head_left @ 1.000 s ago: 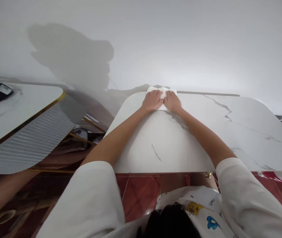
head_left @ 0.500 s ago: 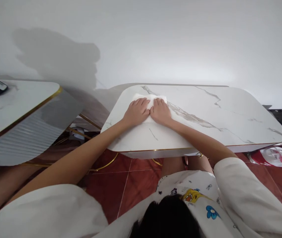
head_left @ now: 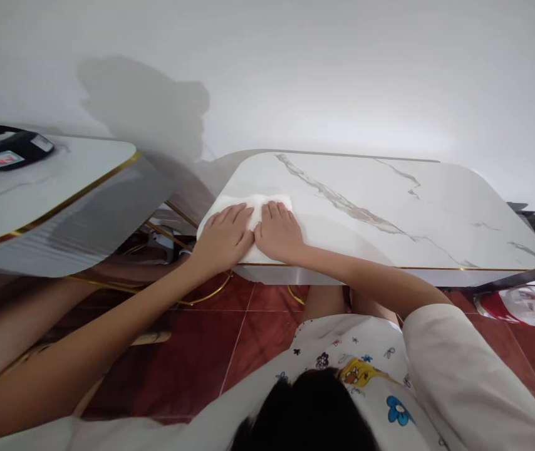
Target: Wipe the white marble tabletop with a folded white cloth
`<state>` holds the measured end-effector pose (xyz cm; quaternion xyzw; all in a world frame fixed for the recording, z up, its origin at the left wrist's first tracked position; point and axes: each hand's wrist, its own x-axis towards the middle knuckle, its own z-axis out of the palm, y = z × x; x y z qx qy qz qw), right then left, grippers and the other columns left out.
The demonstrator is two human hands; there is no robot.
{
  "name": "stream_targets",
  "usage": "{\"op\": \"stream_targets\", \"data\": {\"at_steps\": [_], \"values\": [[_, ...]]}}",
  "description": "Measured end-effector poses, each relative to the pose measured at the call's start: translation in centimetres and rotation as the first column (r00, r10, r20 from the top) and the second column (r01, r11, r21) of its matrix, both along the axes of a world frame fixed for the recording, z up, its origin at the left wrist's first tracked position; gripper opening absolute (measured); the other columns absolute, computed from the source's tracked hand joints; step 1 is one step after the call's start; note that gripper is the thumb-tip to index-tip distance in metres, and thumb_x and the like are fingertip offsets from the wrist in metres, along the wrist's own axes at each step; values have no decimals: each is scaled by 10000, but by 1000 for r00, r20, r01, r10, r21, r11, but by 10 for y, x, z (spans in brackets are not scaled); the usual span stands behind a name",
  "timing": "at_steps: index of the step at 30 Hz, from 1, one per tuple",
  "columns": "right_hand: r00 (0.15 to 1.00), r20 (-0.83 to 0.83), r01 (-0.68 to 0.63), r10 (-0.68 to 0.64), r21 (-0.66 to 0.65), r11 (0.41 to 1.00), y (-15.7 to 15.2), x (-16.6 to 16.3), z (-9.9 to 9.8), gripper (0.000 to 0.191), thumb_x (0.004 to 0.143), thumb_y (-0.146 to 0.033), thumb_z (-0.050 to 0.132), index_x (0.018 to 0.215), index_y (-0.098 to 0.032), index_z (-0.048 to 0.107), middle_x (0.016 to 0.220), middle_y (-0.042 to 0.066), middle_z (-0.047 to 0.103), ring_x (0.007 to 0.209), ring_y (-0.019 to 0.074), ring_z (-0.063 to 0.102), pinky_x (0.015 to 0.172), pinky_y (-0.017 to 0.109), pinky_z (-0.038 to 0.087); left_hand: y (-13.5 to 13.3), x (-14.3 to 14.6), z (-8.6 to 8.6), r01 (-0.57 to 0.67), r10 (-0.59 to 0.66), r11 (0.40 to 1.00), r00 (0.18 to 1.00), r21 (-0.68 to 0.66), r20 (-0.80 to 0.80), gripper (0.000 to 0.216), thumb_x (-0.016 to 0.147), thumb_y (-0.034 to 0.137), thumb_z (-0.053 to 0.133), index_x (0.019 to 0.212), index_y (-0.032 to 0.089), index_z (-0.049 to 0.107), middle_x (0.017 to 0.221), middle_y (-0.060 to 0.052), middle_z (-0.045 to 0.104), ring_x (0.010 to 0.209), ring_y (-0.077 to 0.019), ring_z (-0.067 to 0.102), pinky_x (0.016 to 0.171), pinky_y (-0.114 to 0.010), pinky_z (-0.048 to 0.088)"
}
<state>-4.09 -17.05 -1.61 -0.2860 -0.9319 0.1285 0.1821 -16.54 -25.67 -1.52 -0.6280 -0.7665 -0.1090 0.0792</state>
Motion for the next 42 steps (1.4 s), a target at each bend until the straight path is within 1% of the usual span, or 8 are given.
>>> {"op": "stream_targets", "data": {"at_steps": [4, 8, 12, 16, 21, 27, 34, 42], "values": [[999, 5, -46, 46, -11, 999, -6, 15, 2, 504, 970, -285, 360, 1431, -88, 414, 1521, 157, 401, 1430, 280, 329, 1177, 454, 290, -11, 20, -1, -52, 53, 999, 998, 9, -21, 567, 882, 321, 302, 1422, 191, 416, 1451, -142, 479, 1391, -314, 386, 1133, -518, 313], [997, 3, -76, 76, -33, 997, -1, 32, 1, 524, 958, -268, 364, 1428, -42, 414, 1517, 165, 408, 1426, 285, 333, 1177, 424, 293, -10, 44, -2, -96, 96, 995, 995, 8, -20, 580, 884, 328, 290, 1431, 174, 406, 1458, -152, 470, 1378, -324, 393, 1116, -525, 318], [996, -14, -89, 88, -47, 995, 14, 46, -3, 512, 953, -257, 359, 1430, -82, 427, 1520, 137, 415, 1431, 263, 330, 1184, 427, 278, 1, 61, -3, -124, 124, 992, 992, 2, -5, 569, 881, 333, 317, 1424, 186, 408, 1465, -150, 464, 1369, -330, 396, 1097, -534, 322], [996, -27, -82, 81, -43, 996, 35, 49, -7, 516, 951, -254, 351, 1435, -90, 422, 1523, 137, 411, 1436, 253, 325, 1185, 434, 274, 24, 64, -4, -124, 124, 992, 992, 3, -6, 542, 885, 328, 333, 1402, 189, 419, 1467, -150, 461, 1365, -325, 393, 1095, -525, 313], [999, -9, -42, 42, -29, 999, 73, 34, -8, 526, 949, -234, 341, 1437, -48, 402, 1520, 153, 408, 1434, 266, 327, 1188, 445, 267, 65, 52, -1, -118, 118, 993, 993, -22, 4, 513, 903, 321, 312, 1372, 161, 442, 1474, -151, 449, 1377, -312, 371, 1112, -507, 285], [996, -12, -88, 88, 7, 996, 123, 2, -12, 515, 953, -222, 333, 1419, -21, 420, 1497, 177, 433, 1422, 281, 342, 1188, 440, 264, 106, 32, 2, -137, 136, 990, 990, 18, 20, 490, 901, 286, 311, 1338, 136, 473, 1444, -172, 472, 1343, -320, 396, 1099, -513, 276], [992, -36, -123, 123, 6, 992, 174, -41, -13, 496, 953, -222, 322, 1405, -55, 438, 1488, 161, 447, 1419, 271, 344, 1180, 450, 278, 151, -7, 2, -137, 134, 988, 990, 74, 40, 441, 887, 266, 348, 1279, 154, 514, 1348, -161, 546, 1263, -308, 458, 1055, -481, 327], [996, -5, -86, 86, 2, 996, 213, -79, -5, 472, 953, -177, 323, 1381, -35, 459, 1482, 158, 452, 1412, 261, 353, 1179, 410, 289, 198, -49, -3, -138, 135, 984, 990, 114, 30, 401, 878, 252, 359, 1226, 169, 540, 1282, -153, 582, 1215, -304, 482, 1013, -468, 355]]}}
